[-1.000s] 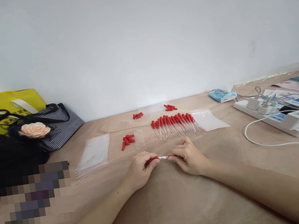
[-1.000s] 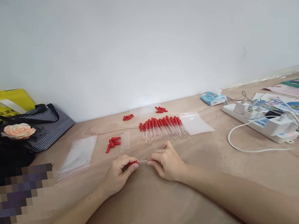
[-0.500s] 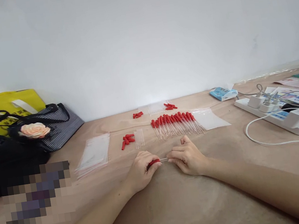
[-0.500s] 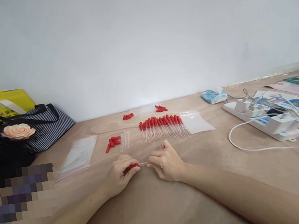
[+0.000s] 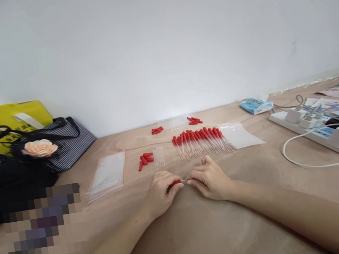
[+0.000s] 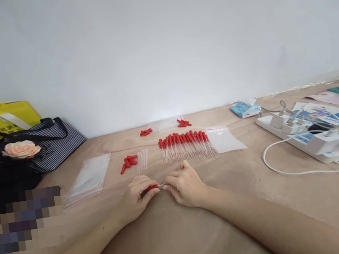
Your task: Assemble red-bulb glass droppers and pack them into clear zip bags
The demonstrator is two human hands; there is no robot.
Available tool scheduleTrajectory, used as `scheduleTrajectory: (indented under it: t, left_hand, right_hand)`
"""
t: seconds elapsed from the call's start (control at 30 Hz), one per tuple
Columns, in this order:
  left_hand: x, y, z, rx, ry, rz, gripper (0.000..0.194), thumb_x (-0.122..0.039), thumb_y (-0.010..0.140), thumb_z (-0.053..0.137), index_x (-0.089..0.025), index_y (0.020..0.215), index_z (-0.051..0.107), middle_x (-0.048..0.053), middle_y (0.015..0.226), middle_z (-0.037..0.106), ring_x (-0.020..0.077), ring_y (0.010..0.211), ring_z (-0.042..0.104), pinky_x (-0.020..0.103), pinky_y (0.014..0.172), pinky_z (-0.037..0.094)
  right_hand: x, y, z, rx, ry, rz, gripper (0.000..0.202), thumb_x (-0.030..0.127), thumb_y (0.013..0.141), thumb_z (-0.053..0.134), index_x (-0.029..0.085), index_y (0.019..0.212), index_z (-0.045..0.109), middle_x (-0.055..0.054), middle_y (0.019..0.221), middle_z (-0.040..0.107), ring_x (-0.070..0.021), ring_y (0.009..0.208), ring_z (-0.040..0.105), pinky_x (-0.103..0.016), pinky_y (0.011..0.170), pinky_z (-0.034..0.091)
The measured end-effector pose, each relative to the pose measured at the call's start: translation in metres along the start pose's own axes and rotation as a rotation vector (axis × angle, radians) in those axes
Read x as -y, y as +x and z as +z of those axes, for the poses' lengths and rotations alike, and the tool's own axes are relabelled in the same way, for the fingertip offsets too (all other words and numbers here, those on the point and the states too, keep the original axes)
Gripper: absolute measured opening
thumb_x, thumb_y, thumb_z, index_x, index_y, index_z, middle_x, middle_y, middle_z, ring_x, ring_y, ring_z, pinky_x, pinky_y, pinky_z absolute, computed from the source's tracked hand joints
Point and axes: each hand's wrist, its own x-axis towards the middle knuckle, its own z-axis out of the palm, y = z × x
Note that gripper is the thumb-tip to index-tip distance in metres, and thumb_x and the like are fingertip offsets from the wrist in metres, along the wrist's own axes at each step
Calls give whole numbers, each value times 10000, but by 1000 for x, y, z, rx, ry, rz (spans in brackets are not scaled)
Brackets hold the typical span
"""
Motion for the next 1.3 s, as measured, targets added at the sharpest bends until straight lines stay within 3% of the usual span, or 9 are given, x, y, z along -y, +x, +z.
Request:
scheduleTrajectory:
  t: [0.13,0.37,0.6,1.0,1.3]
  left_hand:
    - [6,0,-2,-16,-22,18,197,-309,840,488,-183,843,640,14,711,644,140,682,551,283,691,382]
    - [8,-3,0,-75,26,65,286,-351,851,469,-180,709,649,7,601,621,129,601,520,269,640,375]
    - [9,-7,0,-91,69,156,296,-343,869,439,-173,752,651,21,622,629,137,613,489,278,637,386]
    - [9,-7,0,-89,77,208,231,-306,856,473,-170,810,653,27,635,638,147,645,503,285,647,416]
    - [10,-6,-1,-87,29,159,228,-326,845,486,-181,858,661,37,677,650,151,663,537,289,653,441]
  right_hand:
    - [-2,0,-6,-27,-69,-20,215,260,856,417,179,748,584,-6,678,621,-124,669,480,-308,673,197]
    - [-2,-3,-8,-74,-94,-29,233,257,847,432,176,688,583,-1,602,598,-125,648,436,-330,697,196]
    - [-2,-6,-7,-86,-68,-20,231,274,846,437,187,697,590,1,604,601,-128,657,448,-334,718,200]
    - [-6,-7,-6,-48,25,5,205,266,838,453,197,702,591,16,619,616,-122,668,446,-337,754,201]
    - [-5,-4,-10,-1,67,31,253,308,860,424,205,722,610,6,618,621,-126,663,448,-340,752,211]
